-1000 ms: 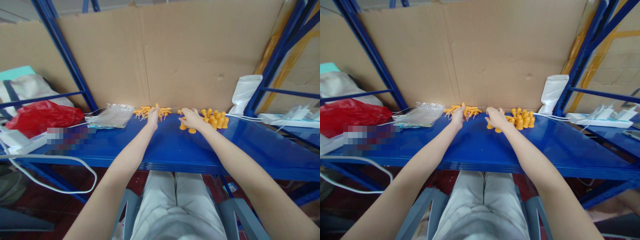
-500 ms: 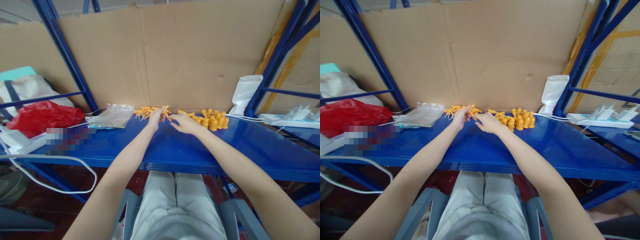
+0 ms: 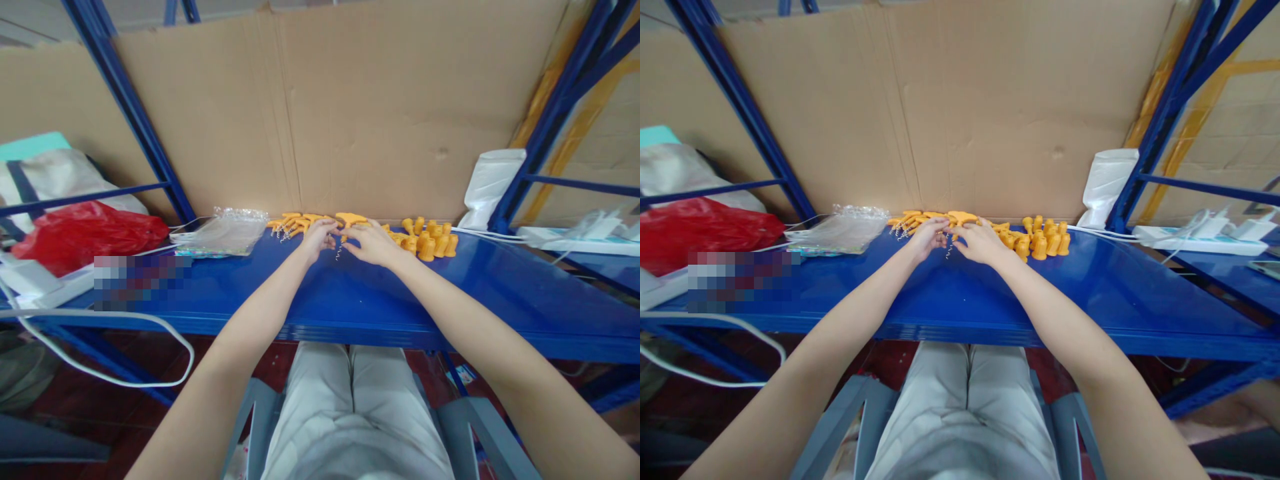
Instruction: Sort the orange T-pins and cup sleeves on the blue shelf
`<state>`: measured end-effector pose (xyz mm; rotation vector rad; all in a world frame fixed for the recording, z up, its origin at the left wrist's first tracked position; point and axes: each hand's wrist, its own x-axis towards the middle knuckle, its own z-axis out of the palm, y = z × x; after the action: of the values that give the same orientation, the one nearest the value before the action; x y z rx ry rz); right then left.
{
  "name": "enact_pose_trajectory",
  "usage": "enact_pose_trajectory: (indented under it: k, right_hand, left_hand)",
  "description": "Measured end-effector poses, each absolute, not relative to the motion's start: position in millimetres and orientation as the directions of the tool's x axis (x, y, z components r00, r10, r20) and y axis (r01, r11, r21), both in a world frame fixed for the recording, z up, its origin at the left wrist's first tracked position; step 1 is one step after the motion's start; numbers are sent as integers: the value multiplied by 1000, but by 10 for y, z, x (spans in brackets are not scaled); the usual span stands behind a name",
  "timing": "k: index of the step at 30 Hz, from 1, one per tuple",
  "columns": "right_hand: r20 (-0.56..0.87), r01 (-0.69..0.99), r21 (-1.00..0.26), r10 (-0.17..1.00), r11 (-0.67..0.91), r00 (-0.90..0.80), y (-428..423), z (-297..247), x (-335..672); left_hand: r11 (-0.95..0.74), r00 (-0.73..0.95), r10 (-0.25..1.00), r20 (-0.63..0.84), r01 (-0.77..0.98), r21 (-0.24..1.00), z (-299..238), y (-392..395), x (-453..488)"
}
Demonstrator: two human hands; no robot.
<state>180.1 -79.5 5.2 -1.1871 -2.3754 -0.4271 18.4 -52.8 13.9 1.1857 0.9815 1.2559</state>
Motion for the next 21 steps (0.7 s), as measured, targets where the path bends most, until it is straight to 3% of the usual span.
enact_pose_trajectory:
  k: [9,21]
  right_hand:
    - [597,923,-16,745,384,-300,-697,91,1981]
    - [509,903,-47,788,428,-346,-657,18,1985]
  left_hand:
    - [-141,439,896,73,124,982,44,-564,233]
    - [-234,452,874,177,72,970,-9,-559,253]
